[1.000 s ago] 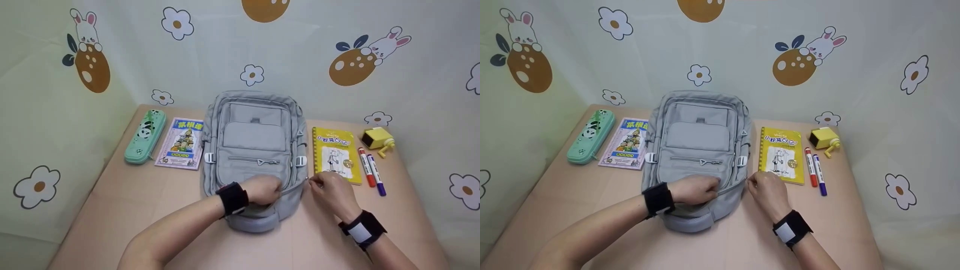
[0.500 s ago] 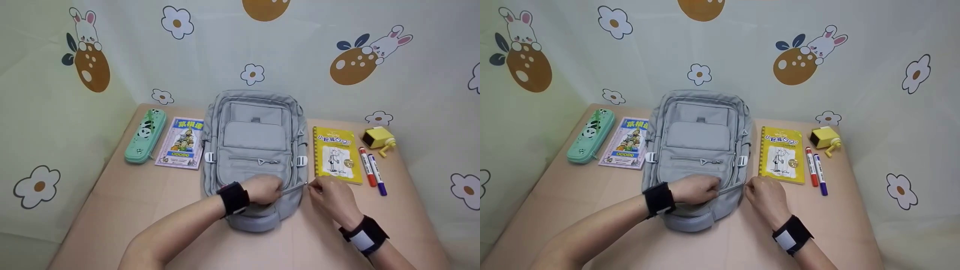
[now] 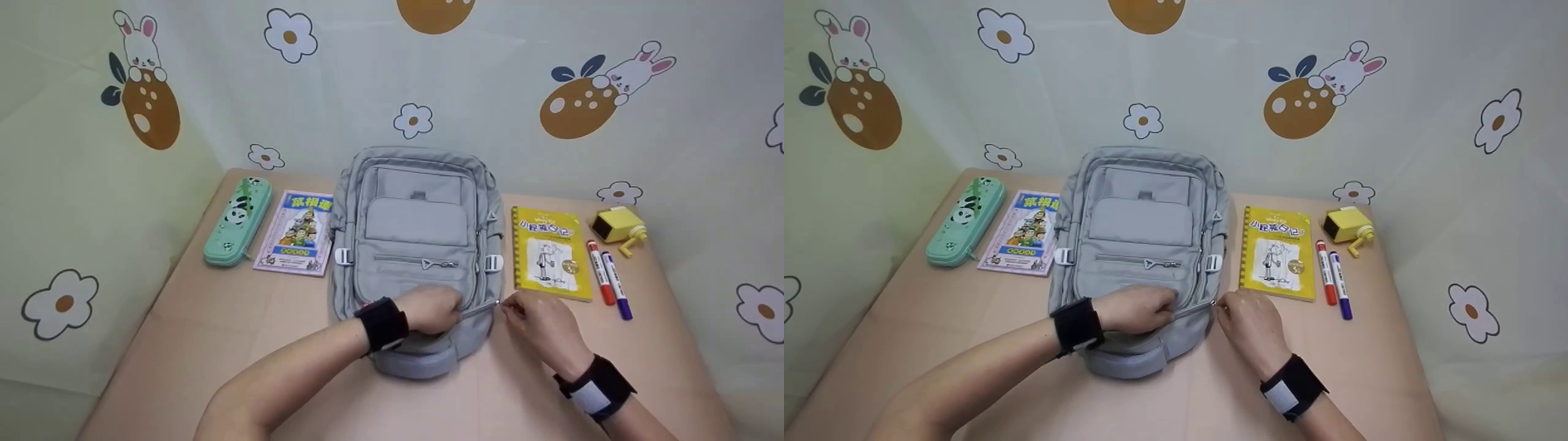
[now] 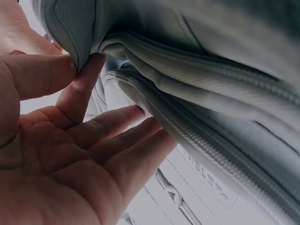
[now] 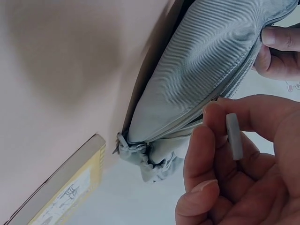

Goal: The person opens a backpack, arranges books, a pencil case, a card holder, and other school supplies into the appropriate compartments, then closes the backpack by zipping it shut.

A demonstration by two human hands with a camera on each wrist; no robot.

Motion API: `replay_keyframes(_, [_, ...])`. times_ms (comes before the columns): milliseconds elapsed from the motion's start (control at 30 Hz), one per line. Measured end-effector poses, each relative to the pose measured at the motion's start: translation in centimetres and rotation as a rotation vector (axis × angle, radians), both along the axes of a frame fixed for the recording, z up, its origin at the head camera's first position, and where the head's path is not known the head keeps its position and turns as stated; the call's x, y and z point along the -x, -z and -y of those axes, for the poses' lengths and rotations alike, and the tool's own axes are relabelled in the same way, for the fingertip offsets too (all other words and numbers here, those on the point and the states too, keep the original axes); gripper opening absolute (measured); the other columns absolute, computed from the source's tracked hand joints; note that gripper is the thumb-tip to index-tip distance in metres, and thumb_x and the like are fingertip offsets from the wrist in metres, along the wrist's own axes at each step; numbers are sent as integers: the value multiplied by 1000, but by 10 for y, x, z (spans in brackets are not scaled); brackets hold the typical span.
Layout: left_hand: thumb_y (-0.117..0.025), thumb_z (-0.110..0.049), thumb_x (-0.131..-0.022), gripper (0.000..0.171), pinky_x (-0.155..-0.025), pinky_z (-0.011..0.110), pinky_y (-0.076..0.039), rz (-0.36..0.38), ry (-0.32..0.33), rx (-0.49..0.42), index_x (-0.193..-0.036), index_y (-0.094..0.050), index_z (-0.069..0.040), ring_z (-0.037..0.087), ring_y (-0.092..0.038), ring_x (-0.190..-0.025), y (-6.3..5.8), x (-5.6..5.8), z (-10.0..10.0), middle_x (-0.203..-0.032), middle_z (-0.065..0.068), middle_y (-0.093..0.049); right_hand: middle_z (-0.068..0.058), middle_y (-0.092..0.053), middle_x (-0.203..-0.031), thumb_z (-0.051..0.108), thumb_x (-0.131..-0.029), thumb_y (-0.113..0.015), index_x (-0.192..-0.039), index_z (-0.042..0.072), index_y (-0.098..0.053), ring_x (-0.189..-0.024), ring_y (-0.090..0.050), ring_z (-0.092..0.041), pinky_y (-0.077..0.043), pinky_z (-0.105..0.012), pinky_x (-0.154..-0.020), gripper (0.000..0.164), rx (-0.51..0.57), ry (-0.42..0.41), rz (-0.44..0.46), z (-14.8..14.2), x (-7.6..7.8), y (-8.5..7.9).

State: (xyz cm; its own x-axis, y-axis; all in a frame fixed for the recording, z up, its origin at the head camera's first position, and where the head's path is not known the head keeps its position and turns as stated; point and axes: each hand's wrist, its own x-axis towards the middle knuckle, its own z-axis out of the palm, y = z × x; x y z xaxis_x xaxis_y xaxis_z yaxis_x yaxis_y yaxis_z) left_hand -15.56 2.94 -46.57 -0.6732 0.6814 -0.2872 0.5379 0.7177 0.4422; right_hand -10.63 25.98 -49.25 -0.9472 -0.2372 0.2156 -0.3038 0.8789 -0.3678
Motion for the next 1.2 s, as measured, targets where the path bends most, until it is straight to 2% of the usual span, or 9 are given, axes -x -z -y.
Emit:
replay_keyframes(133, [-61, -22, -100, 17, -65, 32, -48, 22, -12, -17, -85, -59, -14, 17, -56, -70, 0, -2, 1, -75, -3, -56, -6, -73, -88, 1, -84, -80, -97, 6, -78, -82, -69, -23, -57, -42, -74, 14, -6, -5, 33, -1, 0, 2])
replay_keyframes(300, [-62, -27, -99, 21, -59, 30, -44, 65, 1, -43, -83, -57, -15, 15, -53, -66, -1, -6, 6, -73, -4, -54, -4, -71, -86, 4, -87, -79, -96, 7, -78, -80, -66, -22, -55, -42, -73, 10, -32, 2, 36, -3, -1, 5])
replay_keyframes(567, [-66, -31, -94, 20, -61, 26, -44, 113, 112, 1, -81, -59, -17, 11, -53, -71, -14, -13, 29, -81, -8, -54, -4, -72, -87, 7, -90, -76, -94, 9, -76, -83, -67, -24, -54, -45, -77, 4, -56, 15, 45, -6, -1, 4])
replay_keyframes(767, [-68, -18, -93, 15, -68, 24, -46, 78, 171, -29, -81, -59, -16, 11, -53, -74, -14, -19, 52, -84, -9, -52, -4, -71, -87, 7, -89, -76, -94, 8, -74, -84, -66, -24, -54, -45, -76, 5, -62, 19, 52, -7, -2, 4])
replay_keyframes(933, [-65, -15, -96, 9, -69, 27, -48, 41, 124, -72, -90, -60, -15, 11, -54, -75, -5, -21, 61, -82, -8, -54, -3, -68, -86, 10, -90, -76, -92, 8, -72, -84, -64, -24, -53, -44, -76, 5, -75, 22, 74, -7, -3, 5])
replay_keyframes(1067, [-64, -16, -98, 7, -71, 29, -49, 56, 71, -70, -93, -60, -15, 11, -55, -77, -3, -18, 61, -83, -8, -56, -2, -67, -86, 11, -91, -75, -91, 9, -71, -85, -62, -24, -53, -45, -78, 4, -77, 19, 86, -8, -4, 5])
replay_keyframes(1200, [-63, -17, -99, 8, -72, 28, -49, 76, 49, -69, -93, -59, -15, 11, -54, -77, -2, -17, 61, -83, -7, -56, -1, -65, -84, 8, -91, -74, -89, 11, -70, -84, -60, -23, -51, -43, -76, 5, -85, 15, 79, -7, -7, 2])
